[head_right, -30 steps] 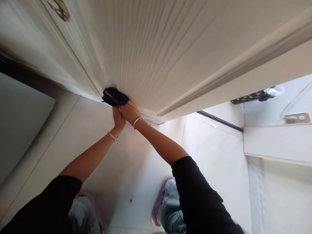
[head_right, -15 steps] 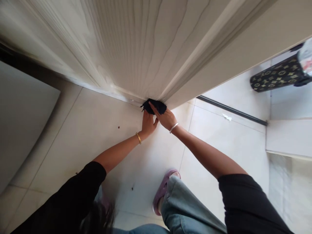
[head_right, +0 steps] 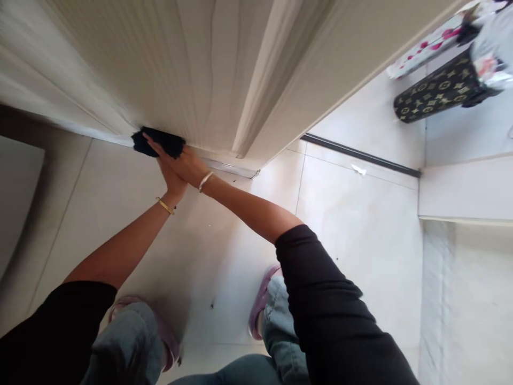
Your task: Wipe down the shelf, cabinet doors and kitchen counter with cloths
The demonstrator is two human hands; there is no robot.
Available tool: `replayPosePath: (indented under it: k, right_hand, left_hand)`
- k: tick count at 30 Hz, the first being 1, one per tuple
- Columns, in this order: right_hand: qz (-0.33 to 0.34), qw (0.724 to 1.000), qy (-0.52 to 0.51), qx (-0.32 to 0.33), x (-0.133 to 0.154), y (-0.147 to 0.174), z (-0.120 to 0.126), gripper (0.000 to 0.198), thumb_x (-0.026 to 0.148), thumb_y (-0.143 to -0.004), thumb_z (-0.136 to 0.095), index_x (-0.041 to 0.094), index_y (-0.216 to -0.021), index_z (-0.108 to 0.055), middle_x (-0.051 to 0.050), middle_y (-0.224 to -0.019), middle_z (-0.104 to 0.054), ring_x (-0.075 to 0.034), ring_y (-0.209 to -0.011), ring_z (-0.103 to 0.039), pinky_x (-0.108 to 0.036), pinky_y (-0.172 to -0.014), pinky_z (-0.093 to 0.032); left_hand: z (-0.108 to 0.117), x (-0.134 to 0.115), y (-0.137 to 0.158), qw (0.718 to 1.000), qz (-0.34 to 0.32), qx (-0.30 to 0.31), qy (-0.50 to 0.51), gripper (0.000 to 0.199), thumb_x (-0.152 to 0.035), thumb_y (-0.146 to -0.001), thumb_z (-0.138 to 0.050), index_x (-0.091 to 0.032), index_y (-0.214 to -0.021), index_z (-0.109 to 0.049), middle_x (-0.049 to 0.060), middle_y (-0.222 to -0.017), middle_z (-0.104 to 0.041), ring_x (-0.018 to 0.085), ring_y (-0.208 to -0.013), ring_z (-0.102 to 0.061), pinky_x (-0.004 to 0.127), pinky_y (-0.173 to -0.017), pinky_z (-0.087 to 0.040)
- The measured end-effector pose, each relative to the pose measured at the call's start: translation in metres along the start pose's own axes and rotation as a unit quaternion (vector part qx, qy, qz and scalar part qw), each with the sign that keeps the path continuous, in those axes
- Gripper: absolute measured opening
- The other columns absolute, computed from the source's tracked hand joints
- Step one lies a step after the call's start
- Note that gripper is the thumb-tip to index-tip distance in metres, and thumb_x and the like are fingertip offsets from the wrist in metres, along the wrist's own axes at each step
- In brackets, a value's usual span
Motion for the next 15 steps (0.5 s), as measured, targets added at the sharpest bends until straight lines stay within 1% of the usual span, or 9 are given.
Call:
replayPosePath:
  k: [2, 4, 6, 8, 10, 12, 13, 15]
  right_hand:
    - [-0.011, 1.0, 0.014, 0.006, -0.013, 0.036, 0.012, 0.065, 0.006, -0.101, -0.006, 0.007, -0.163, -0.025, -0.012, -0.171, -0.023, -0.021, -0.16, -0.025, -0.046, -0.133, -0.022]
    - [-0.019, 1.0, 0.025, 0.004, -0.029, 0.078, 0.023, 0.064, 0.005, -0.101, -0.01, 0.006, -0.163, -0.024, -0.013, -0.171, -0.025, -0.023, -0.159, -0.026, -0.049, -0.132, -0.026]
    - [-0.037, 0.999, 0.028, -0.012, -0.044, 0.119, 0.033, 0.065, 0.005, -0.1, -0.015, 0.009, -0.165, -0.019, -0.014, -0.17, -0.026, -0.026, -0.159, -0.028, -0.053, -0.13, -0.031]
    - [-0.062, 0.997, 0.025, -0.026, -0.056, 0.153, 0.041, 0.068, 0.004, -0.1, -0.02, 0.012, -0.167, -0.012, -0.016, -0.169, -0.029, -0.028, -0.157, -0.032, -0.054, -0.128, -0.034]
    - [-0.092, 0.995, 0.022, -0.028, -0.064, 0.178, 0.049, 0.07, 0.005, -0.1, -0.022, 0.014, -0.167, -0.007, -0.015, -0.169, -0.029, -0.028, -0.156, -0.034, -0.055, -0.128, -0.033]
    - [-0.115, 0.993, 0.024, -0.025, -0.069, 0.194, 0.06, 0.071, 0.006, -0.1, -0.025, 0.017, -0.167, -0.006, -0.012, -0.171, -0.026, -0.029, -0.156, -0.034, -0.056, -0.129, -0.03]
    - [-0.122, 0.992, 0.027, -0.027, -0.071, 0.199, 0.067, 0.071, 0.006, -0.1, -0.026, 0.019, -0.168, -0.005, -0.01, -0.171, -0.025, -0.029, -0.156, -0.034, -0.058, -0.129, -0.03]
    - [-0.129, 0.99, 0.037, -0.045, -0.073, 0.203, 0.085, 0.07, 0.008, -0.102, -0.026, 0.022, -0.168, -0.006, -0.008, -0.172, -0.025, -0.03, -0.156, -0.034, -0.06, -0.128, -0.029]
  left_hand:
    - [-0.024, -0.023, 0.016, 0.999, -0.002, 0.035, 0.001, 0.059, -0.026, -0.105, -0.04, 0.002, -0.156, -0.028, 0.025, -0.17, -0.019, 0.027, -0.162, -0.009, 0.051, -0.133, -0.005]
    - [-0.053, -0.048, 0.036, 0.998, -0.026, 0.061, -0.001, 0.057, -0.026, -0.104, -0.042, 0.001, -0.154, -0.034, 0.024, -0.17, -0.022, 0.027, -0.163, -0.005, 0.053, -0.133, 0.0]
    - [-0.081, -0.068, 0.057, 0.995, -0.061, 0.074, -0.003, 0.059, -0.029, -0.104, -0.042, -0.001, -0.154, -0.036, 0.024, -0.168, -0.026, 0.029, -0.163, -0.006, 0.054, -0.133, 0.003]
    - [-0.101, -0.08, 0.074, 0.992, -0.097, 0.076, 0.013, 0.062, -0.035, -0.103, -0.044, -0.003, -0.156, -0.036, 0.024, -0.166, -0.033, 0.029, -0.162, -0.011, 0.055, -0.134, 0.0]
    - [-0.113, -0.091, 0.085, 0.986, -0.137, 0.078, 0.046, 0.065, -0.044, -0.102, -0.047, -0.005, -0.154, -0.039, 0.023, -0.161, -0.041, 0.029, -0.161, -0.018, 0.053, -0.135, -0.004]
    - [-0.117, -0.102, 0.09, 0.979, -0.168, 0.079, 0.081, 0.066, -0.051, -0.102, -0.048, -0.008, -0.153, -0.042, 0.023, -0.159, -0.044, 0.029, -0.16, -0.022, 0.052, -0.135, -0.005]
    - [-0.118, -0.108, 0.091, 0.977, -0.177, 0.08, 0.093, 0.065, -0.052, -0.103, -0.045, -0.01, -0.153, -0.041, 0.022, -0.161, -0.042, 0.029, -0.16, -0.021, 0.053, -0.135, -0.005]
    - [-0.118, -0.123, 0.093, 0.971, -0.186, 0.095, 0.113, 0.062, -0.05, -0.106, -0.038, -0.013, -0.156, -0.037, 0.019, -0.167, -0.033, 0.028, -0.162, -0.014, 0.055, -0.135, -0.004]
Point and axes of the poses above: each hand's wrist, its own y-axis away from the middle knuckle, its own z-axis out of the back of the hand, x = y × z, the point moved 7 cm from there along -y, towards the middle knuckle
